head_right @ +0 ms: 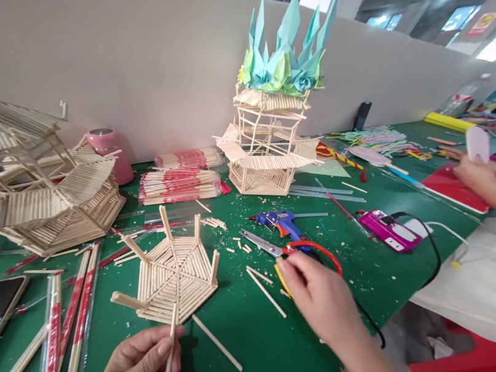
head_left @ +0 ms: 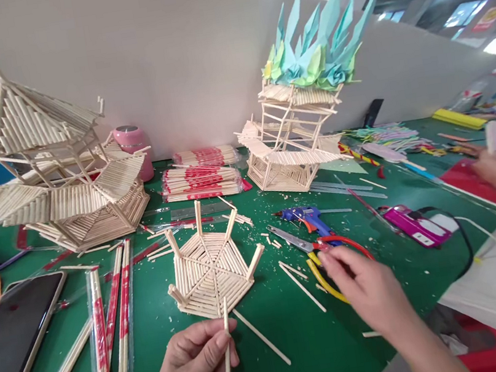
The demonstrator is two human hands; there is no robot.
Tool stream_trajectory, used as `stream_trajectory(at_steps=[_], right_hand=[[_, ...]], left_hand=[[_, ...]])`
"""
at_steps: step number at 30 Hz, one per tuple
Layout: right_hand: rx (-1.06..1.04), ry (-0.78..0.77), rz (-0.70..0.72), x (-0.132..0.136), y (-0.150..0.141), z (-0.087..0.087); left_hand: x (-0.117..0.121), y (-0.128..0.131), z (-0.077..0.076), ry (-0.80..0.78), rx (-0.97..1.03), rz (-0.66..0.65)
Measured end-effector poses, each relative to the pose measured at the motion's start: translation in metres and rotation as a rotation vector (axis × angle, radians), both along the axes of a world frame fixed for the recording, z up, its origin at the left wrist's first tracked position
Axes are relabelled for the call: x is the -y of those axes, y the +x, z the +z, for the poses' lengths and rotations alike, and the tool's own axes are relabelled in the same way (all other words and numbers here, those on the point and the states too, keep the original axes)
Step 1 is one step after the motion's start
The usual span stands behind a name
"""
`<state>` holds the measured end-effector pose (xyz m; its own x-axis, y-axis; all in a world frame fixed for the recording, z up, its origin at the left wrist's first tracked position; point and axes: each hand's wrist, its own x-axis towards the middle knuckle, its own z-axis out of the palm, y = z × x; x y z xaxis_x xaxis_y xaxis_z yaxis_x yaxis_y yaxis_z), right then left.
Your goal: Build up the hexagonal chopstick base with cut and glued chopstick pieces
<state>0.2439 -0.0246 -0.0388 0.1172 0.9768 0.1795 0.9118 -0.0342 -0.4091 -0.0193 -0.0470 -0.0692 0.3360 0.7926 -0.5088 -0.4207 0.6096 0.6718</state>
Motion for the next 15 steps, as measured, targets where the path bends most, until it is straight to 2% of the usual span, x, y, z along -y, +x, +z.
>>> stream_trajectory(at_steps=[3, 5, 9, 15], right_hand=[[0.037, 0.007, -0.199, -0.024, 0.041, 0.001], [0.059, -0.071, -0.244, -0.044, 0.063, -0.002], [0.007, -0.278, -0.128, -0.078, 0.087, -0.010], [0.014, -0.487, 0.004, -0.108, 0.089, -0.009]], left_hand=[[-0.001, 0.000, 0.002, -0.015, 0.029, 0.008], [-0.001, 0.000, 0.003, -0.010, 0.038, 0.016], [0.000, -0.001, 0.004, 0.011, 0.056, 0.012], [0.000, -0.001, 0.001, 0.030, 0.077, -0.004]])
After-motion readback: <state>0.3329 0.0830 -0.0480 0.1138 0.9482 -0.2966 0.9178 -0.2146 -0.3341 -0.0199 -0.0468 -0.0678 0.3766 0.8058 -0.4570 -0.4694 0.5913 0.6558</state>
